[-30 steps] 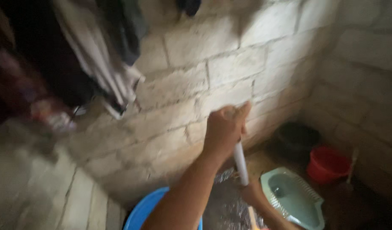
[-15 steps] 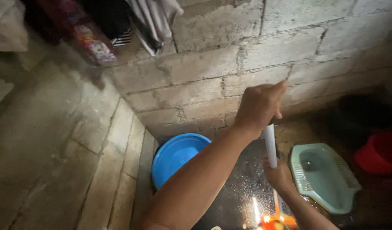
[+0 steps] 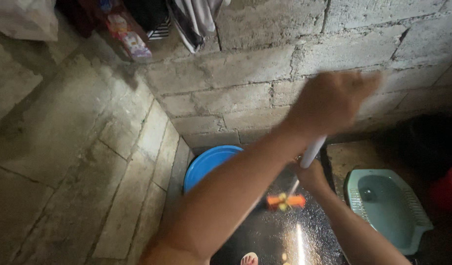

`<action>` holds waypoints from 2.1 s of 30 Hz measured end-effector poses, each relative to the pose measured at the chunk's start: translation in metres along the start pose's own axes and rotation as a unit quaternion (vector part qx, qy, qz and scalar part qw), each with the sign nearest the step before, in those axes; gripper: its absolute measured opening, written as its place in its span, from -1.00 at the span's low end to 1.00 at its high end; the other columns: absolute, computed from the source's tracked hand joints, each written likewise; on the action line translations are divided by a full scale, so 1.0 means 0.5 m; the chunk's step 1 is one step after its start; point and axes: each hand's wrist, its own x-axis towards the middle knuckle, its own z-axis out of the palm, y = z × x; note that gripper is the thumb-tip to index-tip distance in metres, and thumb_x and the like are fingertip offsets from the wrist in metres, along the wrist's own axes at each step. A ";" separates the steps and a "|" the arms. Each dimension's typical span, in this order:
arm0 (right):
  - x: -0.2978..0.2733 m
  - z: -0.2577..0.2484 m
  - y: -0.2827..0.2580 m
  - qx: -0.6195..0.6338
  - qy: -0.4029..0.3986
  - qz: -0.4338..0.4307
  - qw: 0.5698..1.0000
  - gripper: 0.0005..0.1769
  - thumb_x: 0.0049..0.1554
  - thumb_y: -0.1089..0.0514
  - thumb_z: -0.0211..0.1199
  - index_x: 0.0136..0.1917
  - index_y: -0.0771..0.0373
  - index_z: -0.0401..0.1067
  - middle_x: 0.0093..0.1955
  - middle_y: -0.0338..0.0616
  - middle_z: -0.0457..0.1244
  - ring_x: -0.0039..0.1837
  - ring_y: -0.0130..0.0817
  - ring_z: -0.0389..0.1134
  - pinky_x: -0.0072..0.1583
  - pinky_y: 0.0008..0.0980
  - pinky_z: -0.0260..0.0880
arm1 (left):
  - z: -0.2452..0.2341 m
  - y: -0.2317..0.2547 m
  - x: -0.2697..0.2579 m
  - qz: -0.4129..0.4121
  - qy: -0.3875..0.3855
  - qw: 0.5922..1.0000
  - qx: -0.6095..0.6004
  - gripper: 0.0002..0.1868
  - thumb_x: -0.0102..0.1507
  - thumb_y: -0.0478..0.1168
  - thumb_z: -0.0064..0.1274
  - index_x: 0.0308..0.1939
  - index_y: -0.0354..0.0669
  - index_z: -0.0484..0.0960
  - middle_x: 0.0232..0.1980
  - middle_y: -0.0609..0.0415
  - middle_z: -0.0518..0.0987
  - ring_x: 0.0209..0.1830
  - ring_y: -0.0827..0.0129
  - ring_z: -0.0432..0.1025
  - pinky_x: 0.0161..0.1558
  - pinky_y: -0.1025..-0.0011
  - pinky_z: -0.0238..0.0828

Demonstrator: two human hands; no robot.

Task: The person scrubs the wet floor using a brush on a long handle, repeatedly moving the brush back and forth and occasionally rinsing the area with water from a small bucket.

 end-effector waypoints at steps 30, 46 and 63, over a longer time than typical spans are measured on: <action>0.157 0.092 0.119 0.124 -0.039 -0.005 0.992 -0.45 0.16 0.03 0.29 0.35 0.29 0.34 0.18 0.04 0.34 0.16 -0.20 0.38 0.12 -0.24 0.43 | 0.144 0.014 -0.087 -0.124 0.019 0.982 -0.140 -0.32 0.48 0.22 -0.21 -0.55 -0.16 0.55 -0.63 0.04 0.50 -0.66 0.29 0.44 -0.41 0.30 0.45; -0.089 -0.083 0.164 -0.058 0.006 0.090 0.994 -0.49 0.06 0.03 0.42 0.26 0.20 0.46 -0.18 -0.06 0.39 -0.14 -0.31 0.40 -0.11 -0.25 0.39 | 0.048 -0.079 -0.018 -0.314 0.064 0.823 -0.470 -0.38 0.32 0.26 0.01 -0.65 -0.07 0.39 -0.66 0.13 0.38 -0.71 0.41 0.31 -0.51 0.32 0.36; 0.214 0.081 0.103 0.040 -0.032 -0.092 0.994 -0.54 0.13 0.06 0.31 0.23 0.31 0.43 0.06 -0.01 0.38 0.09 -0.25 0.38 0.09 -0.23 0.41 | 0.093 -0.001 -0.018 -0.152 0.018 0.973 -0.174 -0.29 0.38 0.38 -0.35 -0.33 -0.10 0.66 -0.68 0.15 0.44 -0.75 0.36 0.38 -0.61 0.29 0.44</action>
